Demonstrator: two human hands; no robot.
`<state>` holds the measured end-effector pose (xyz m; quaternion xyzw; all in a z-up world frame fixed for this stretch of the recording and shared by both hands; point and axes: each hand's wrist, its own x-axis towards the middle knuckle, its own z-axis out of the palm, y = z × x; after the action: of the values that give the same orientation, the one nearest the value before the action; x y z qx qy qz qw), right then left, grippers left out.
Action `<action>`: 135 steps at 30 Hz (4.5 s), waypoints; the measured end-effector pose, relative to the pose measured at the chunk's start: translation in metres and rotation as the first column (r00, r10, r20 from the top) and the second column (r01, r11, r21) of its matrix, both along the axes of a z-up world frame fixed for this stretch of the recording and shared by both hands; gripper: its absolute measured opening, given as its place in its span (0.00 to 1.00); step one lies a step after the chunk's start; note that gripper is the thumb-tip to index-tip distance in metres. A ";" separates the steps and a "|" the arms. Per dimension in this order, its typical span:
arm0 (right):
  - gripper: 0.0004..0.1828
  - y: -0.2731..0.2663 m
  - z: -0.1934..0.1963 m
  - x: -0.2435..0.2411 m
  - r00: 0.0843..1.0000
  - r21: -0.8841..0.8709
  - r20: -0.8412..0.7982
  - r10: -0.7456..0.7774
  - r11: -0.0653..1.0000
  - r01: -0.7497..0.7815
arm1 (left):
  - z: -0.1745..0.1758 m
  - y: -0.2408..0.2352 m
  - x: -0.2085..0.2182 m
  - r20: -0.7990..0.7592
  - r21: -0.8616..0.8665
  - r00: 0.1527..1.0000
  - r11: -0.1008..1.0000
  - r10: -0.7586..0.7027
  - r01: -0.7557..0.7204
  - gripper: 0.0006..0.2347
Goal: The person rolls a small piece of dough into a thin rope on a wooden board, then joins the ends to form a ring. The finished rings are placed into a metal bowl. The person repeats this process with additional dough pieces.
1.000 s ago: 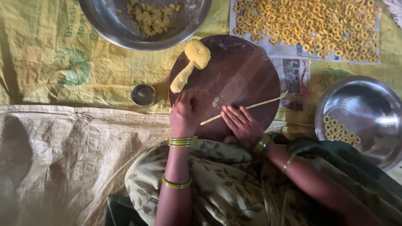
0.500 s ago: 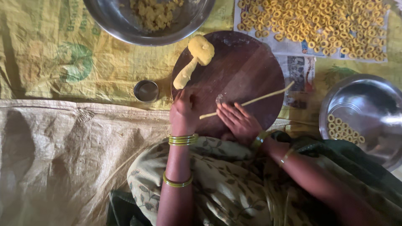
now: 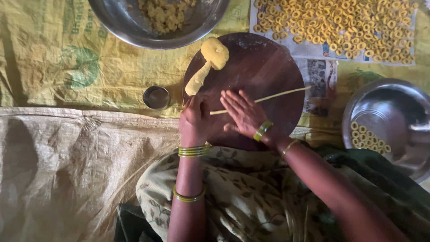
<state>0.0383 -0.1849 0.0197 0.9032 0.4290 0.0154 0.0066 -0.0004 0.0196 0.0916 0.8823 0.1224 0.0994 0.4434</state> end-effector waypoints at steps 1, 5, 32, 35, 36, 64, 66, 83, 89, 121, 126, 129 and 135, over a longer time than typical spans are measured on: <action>0.49 -0.002 0.002 -0.007 0.999 0.027 0.011 0.032 0.999 -0.032 | 0.001 0.000 0.000 -0.006 -0.006 1.000 1.000 -0.011 0.011 0.07; 0.46 -0.021 0.011 -0.049 0.992 0.095 -0.019 0.124 0.988 -0.121 | 0.004 -0.001 0.001 0.048 -0.007 0.998 1.000 -0.026 0.027 0.07; 0.41 0.015 -0.002 -0.009 0.988 -0.047 0.004 0.152 0.987 -0.152 | 0.001 0.001 0.008 0.061 -0.037 0.998 0.999 -0.019 0.022 0.05; 0.46 0.025 -0.005 0.004 0.983 -0.038 -0.034 0.179 0.983 -0.180 | 0.005 0.003 0.005 0.117 -0.059 0.993 0.998 0.002 0.005 0.05; 0.47 0.025 -0.007 0.002 0.979 -0.051 -0.018 0.201 0.978 -0.201 | 0.005 0.003 0.004 0.083 -0.053 0.997 0.999 0.001 0.003 0.04; 0.43 0.000 -0.006 -0.042 0.973 -0.020 -0.023 0.229 0.973 -0.229 | 0.013 0.007 0.004 0.079 -0.049 0.997 0.999 0.010 -0.006 0.04; 0.47 -0.007 -0.006 -0.042 0.933 0.269 -0.299 0.200 0.956 -0.118 | 0.014 0.008 0.003 0.107 -0.036 0.994 0.999 0.020 -0.017 0.04; 0.39 0.042 -0.021 -0.018 0.953 -0.031 -0.178 0.247 0.966 -0.256 | 0.020 0.015 0.001 0.061 -0.112 0.998 0.993 0.031 -0.024 0.05; 0.31 0.023 -0.019 -0.046 0.919 0.029 0.207 0.335 0.937 -0.348 | 0.016 0.023 0.002 0.146 -0.136 0.988 0.990 0.059 -0.039 0.07; 0.35 0.067 -0.022 -0.019 0.979 0.133 -0.126 0.162 0.981 -0.145 | 0.016 0.024 0.001 0.081 -0.181 0.995 0.983 0.058 -0.043 0.06; 0.41 0.072 -0.021 0.003 0.992 0.058 -0.098 0.083 0.995 -0.078 | 0.014 0.026 0.000 0.138 -0.187 0.990 0.982 0.041 -0.014 0.06; 0.41 0.067 -0.022 -0.013 0.981 0.118 -0.077 0.177 0.979 -0.167 | 0.014 0.027 0.002 0.143 -0.175 0.990 0.985 0.020 0.006 0.05; 0.37 0.032 -0.014 -0.037 0.915 0.430 -0.374 0.152 0.902 0.026 | 0.016 0.027 0.000 0.111 -0.185 0.993 0.983 0.029 -0.008 0.06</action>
<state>0.0009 -0.1533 0.0055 0.8518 0.4371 -0.0756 -0.2789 -0.0004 0.0466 0.1078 0.8294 0.1138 0.1417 0.5283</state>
